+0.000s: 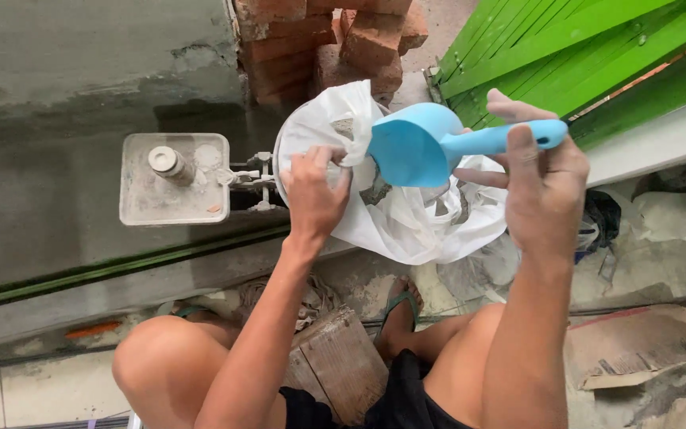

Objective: A person is sitting on a low crate, using a blue scoop to transfer grey powder from a bucket into a plastic bag.

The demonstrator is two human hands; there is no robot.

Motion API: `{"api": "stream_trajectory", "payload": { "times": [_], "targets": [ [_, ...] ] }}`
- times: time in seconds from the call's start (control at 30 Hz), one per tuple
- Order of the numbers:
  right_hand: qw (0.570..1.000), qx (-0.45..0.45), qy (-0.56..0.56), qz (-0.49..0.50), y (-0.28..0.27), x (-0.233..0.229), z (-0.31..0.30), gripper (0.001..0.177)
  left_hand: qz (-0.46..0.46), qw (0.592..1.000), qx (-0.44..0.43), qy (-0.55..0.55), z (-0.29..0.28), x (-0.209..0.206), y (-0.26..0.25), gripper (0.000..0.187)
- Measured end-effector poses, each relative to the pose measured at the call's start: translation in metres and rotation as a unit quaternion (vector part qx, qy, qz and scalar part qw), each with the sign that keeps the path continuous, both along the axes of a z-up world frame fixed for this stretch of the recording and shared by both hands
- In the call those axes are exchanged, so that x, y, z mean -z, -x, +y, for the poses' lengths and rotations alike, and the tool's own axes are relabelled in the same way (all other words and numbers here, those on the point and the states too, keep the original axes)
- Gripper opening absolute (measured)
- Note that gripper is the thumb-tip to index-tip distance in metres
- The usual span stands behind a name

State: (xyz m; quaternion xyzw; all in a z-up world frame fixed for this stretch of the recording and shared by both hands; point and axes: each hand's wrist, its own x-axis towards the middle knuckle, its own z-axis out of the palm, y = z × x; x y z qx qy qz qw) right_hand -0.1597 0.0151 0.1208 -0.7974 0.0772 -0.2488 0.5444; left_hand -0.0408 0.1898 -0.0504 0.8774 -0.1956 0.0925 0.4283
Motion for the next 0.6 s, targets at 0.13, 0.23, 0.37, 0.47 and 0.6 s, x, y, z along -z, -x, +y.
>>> {"api": "stream_trajectory", "payload": {
  "times": [0.13, 0.23, 0.37, 0.47, 0.6],
  "targets": [
    [1.0, -0.006, -0.006, -0.021, -0.001, 0.019, -0.002, 0.044, 0.02, 0.994, 0.0, 0.111, 0.011, -0.011, -0.001, 0.014],
    [0.999, 0.013, -0.021, -0.046, -0.002, 0.029, 0.001, 0.05, 0.051, 0.978, -0.021, 0.203, 0.022, -0.032, 0.005, 0.039],
    [0.992, -0.029, 0.105, -0.069, -0.008, 0.038, -0.003, 0.034, 0.042, 0.977, -0.032, 0.208, 0.032, -0.051, 0.012, 0.03],
    [0.981, -0.085, 0.166, -0.049, -0.015, 0.05, -0.012, 0.028, 0.055, 0.983, -0.015, 0.175, 0.034, -0.063, 0.018, 0.038],
    [0.963, -0.124, 0.237, 0.019, -0.025, 0.069, -0.024, 0.032, 0.047, 0.998, 0.019, 0.035, 0.036, -0.053, 0.021, 0.058]
  ]
}}
